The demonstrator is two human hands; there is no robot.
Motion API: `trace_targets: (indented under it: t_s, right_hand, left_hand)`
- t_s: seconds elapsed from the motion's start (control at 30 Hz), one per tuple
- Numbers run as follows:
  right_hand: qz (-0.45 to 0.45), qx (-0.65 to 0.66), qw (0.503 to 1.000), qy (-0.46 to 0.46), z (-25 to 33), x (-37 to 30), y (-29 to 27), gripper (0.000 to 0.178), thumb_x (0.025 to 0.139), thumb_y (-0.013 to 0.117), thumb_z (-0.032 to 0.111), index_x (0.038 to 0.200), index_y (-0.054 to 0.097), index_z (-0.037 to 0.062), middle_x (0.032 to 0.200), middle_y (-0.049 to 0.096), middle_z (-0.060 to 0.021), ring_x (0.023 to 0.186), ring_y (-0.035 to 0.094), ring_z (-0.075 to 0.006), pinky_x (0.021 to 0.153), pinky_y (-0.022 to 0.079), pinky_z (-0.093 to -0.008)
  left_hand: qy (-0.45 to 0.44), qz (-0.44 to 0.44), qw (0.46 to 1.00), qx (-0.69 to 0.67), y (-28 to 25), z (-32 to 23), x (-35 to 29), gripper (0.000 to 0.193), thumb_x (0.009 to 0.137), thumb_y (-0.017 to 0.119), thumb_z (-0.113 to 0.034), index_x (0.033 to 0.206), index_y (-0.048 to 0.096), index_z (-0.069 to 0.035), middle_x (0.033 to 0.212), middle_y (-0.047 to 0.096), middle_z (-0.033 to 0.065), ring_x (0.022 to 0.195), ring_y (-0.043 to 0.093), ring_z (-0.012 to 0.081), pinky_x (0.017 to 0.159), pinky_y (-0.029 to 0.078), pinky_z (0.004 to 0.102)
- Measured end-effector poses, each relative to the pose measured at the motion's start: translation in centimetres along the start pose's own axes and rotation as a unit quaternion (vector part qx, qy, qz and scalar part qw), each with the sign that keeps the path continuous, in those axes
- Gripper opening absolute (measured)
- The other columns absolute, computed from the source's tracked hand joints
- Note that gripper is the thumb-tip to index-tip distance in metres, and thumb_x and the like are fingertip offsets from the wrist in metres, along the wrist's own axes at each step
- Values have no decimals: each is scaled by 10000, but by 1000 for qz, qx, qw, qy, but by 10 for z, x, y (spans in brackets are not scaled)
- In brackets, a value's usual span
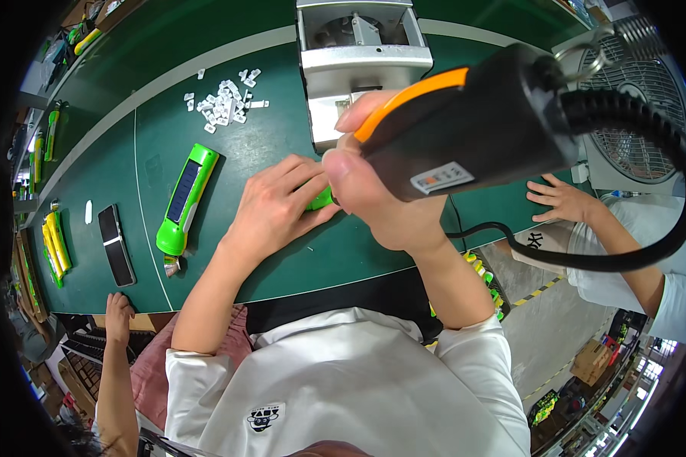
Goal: The person assembles flashlights along a workbench by fitting components onto each flashlight body and fastening them with an electric screwdriver.
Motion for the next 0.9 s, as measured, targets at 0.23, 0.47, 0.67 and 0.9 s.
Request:
trace_targets:
  t_s: [0.23,0.47,0.67,0.9]
  right_hand:
    - [129,-167,975,-63,-1,-9,6,273,930,622,-2,1115,433,63,649,500,-39,469,440,-107,455,407,-267]
    - [133,-127,980,-73,-6,-17,7,272,936,665,24,1079,439,71,670,518,-42,493,455,-106,454,405,-267]
    - [137,-68,986,-65,-8,-16,5,246,931,662,16,1047,452,68,658,526,-45,493,454,-106,445,399,-271]
    - [171,-93,978,-80,-6,-18,3,248,940,677,34,1030,447,64,664,527,-41,496,453,-108,459,404,-270]
  left_hand:
    - [-16,16,1000,-10,-1,2,-4,425,760,819,-242,1128,706,-62,1067,694,24,943,668,206,763,570,362]
    - [-27,-1,999,-18,1,0,-7,423,792,798,-261,1153,699,-64,1083,695,30,948,671,217,771,564,377]
    - [-28,3,999,-29,1,0,-7,428,796,789,-242,1170,688,-60,1096,689,40,951,666,226,776,561,383]
    - [-18,5,1000,-24,-3,-3,-5,432,797,785,-238,1179,679,-66,1101,679,31,960,658,220,778,552,376]
Point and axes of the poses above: each hand's wrist, its own x-axis towards the middle knuckle, its own y-axis out of the palm, z = x × y, the point moved 4 cm from there along x, towards the middle knuckle
